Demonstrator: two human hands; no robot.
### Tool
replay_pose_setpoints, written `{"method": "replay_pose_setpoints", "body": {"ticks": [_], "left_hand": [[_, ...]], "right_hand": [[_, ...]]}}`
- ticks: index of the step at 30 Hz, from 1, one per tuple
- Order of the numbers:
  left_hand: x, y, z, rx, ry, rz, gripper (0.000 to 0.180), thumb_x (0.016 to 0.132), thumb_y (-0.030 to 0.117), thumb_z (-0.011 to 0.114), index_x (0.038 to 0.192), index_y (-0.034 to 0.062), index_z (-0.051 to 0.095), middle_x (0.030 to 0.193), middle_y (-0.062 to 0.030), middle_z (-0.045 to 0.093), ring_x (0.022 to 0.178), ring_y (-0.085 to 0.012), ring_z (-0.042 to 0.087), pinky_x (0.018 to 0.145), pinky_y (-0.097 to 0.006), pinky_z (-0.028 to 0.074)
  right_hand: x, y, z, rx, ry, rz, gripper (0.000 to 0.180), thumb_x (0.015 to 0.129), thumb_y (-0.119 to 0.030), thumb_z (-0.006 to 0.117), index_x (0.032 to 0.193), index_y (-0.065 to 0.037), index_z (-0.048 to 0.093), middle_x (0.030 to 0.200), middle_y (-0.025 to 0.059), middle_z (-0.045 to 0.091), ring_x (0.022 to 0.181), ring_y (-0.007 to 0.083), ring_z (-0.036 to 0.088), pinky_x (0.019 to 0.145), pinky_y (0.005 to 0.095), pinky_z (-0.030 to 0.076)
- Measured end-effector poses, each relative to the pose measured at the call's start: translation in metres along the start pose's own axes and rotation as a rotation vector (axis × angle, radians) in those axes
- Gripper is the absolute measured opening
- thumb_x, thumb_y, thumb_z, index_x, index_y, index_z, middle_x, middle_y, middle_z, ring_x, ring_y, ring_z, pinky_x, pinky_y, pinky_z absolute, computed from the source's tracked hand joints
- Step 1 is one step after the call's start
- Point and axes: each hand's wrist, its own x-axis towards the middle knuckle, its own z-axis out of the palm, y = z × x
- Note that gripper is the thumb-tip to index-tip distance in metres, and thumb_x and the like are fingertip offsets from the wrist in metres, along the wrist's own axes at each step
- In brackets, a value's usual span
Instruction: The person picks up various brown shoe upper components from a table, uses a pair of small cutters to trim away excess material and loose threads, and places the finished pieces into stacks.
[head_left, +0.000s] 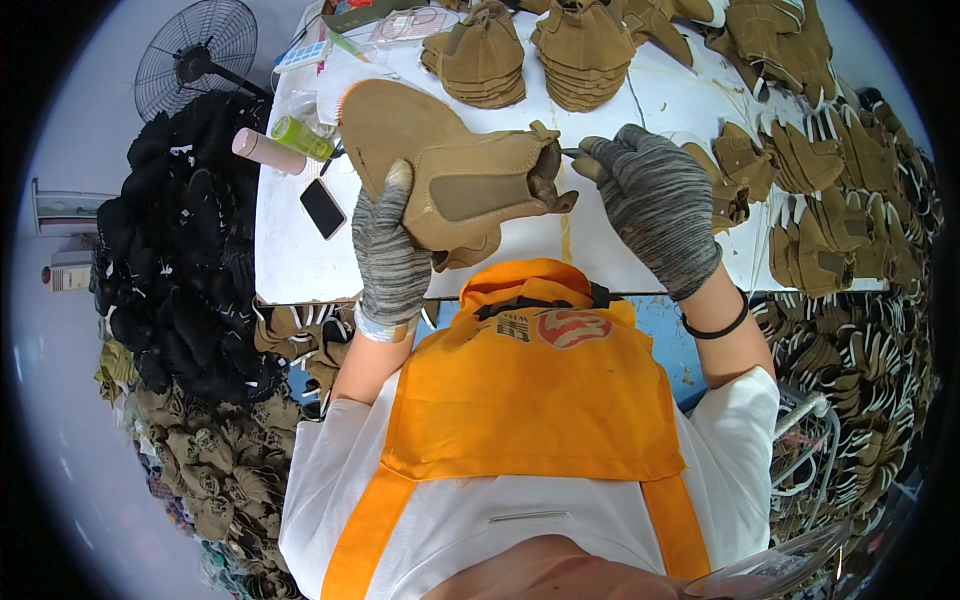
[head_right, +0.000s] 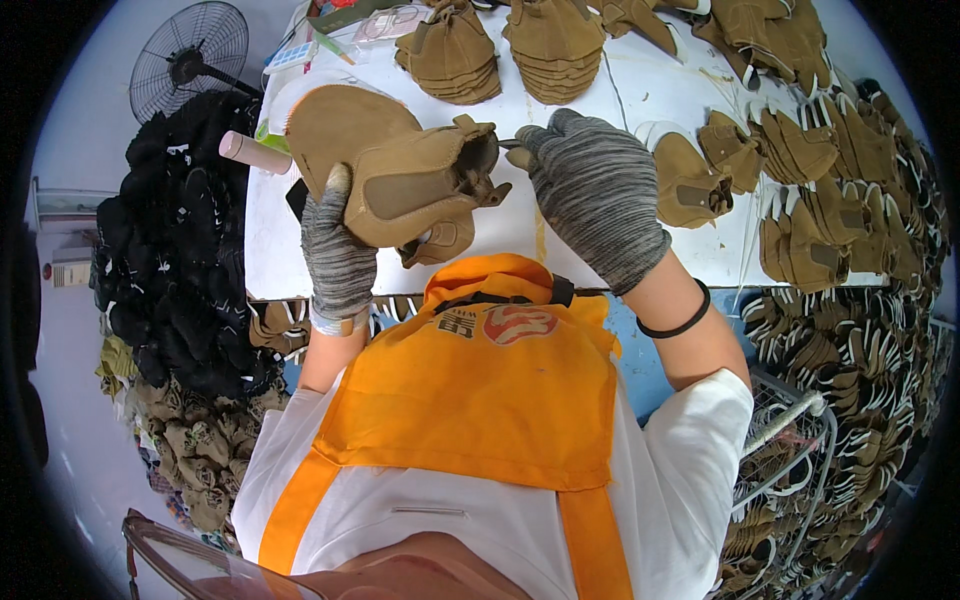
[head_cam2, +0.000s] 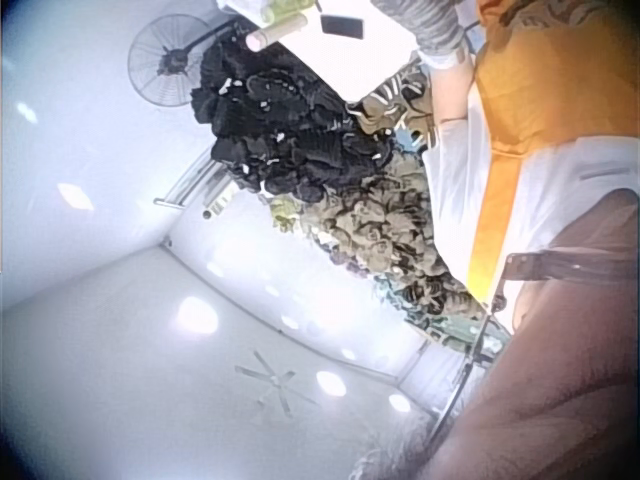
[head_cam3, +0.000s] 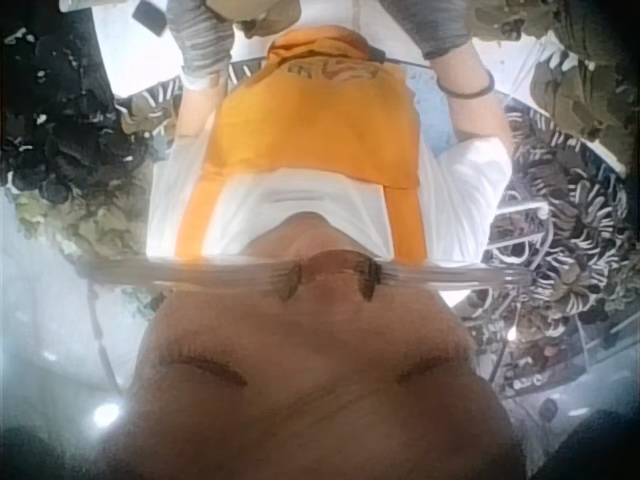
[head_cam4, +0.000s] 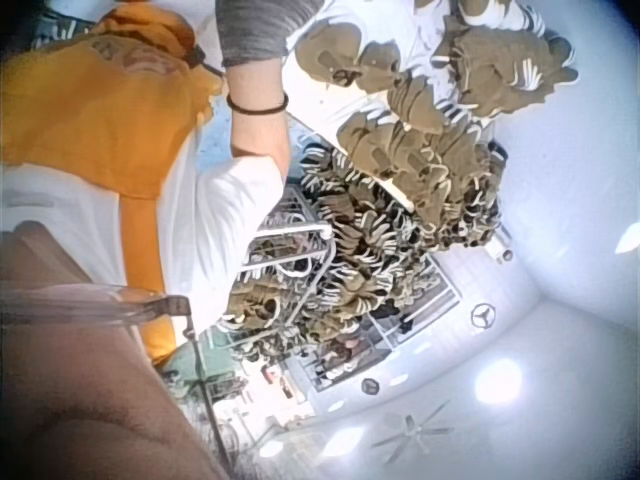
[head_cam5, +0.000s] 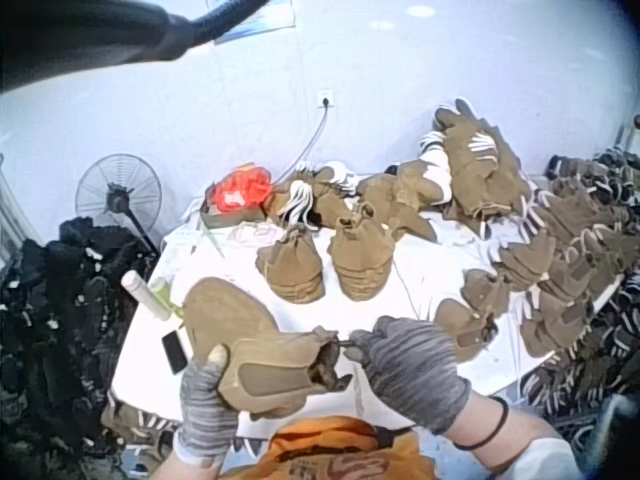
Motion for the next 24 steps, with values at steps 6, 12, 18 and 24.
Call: {"method": "replay_pose_setpoints", "body": {"ticks": [6,12,18,24], "left_hand": [[0.007,-0.007,-0.008,0.035,0.049,0.06,0.046,0.092,0.028,0.057,0.125,-0.0014,0.046,0.111,-0.0128,0.059,0.097,-0.021,0.062,0.082,-0.033,0.053],[0.004,-0.011,-0.003,0.005,0.013,0.038,0.047,0.092,0.029,0.057,0.127,-0.0011,0.046,0.114,-0.0122,0.058,0.101,-0.0207,0.06,0.086,-0.033,0.051],[-0.002,-0.023,-0.001,0.129,0.027,0.049,0.047,0.092,0.03,0.058,0.126,-0.0013,0.048,0.114,-0.0112,0.057,0.103,-0.019,0.058,0.088,-0.032,0.049],[0.005,-0.019,-0.013,0.124,0.046,0.12,0.051,0.091,0.029,0.059,0.13,-0.0004,0.043,0.118,-0.0117,0.055,0.106,-0.0205,0.056,0.09,-0.033,0.048]], "right_hand": [[0.0,0.003,-0.003,0.092,0.107,0.026,0.026,0.082,-0.02,0.068,0.104,-0.006,0.065,0.085,0.0083,0.062,0.075,0.0243,0.061,0.067,0.0333,0.05],[0.004,0.005,0.038,0.516,0.203,0.175,0.033,0.074,-0.013,0.075,0.103,-0.003,0.061,0.094,0.0097,0.063,0.082,0.0221,0.063,0.074,0.0313,0.051],[0.011,0.001,0.055,0.496,0.076,0.203,0.02,0.079,-0.016,0.067,0.095,-0.003,0.063,0.083,0.0152,0.064,0.078,0.0301,0.062,0.071,0.0357,0.051],[0.001,0.035,0.035,0.371,0.204,0.224,0.019,0.082,-0.019,0.064,0.093,-0.003,0.065,0.083,0.0154,0.065,0.075,0.0305,0.063,0.068,0.0358,0.051]]}}
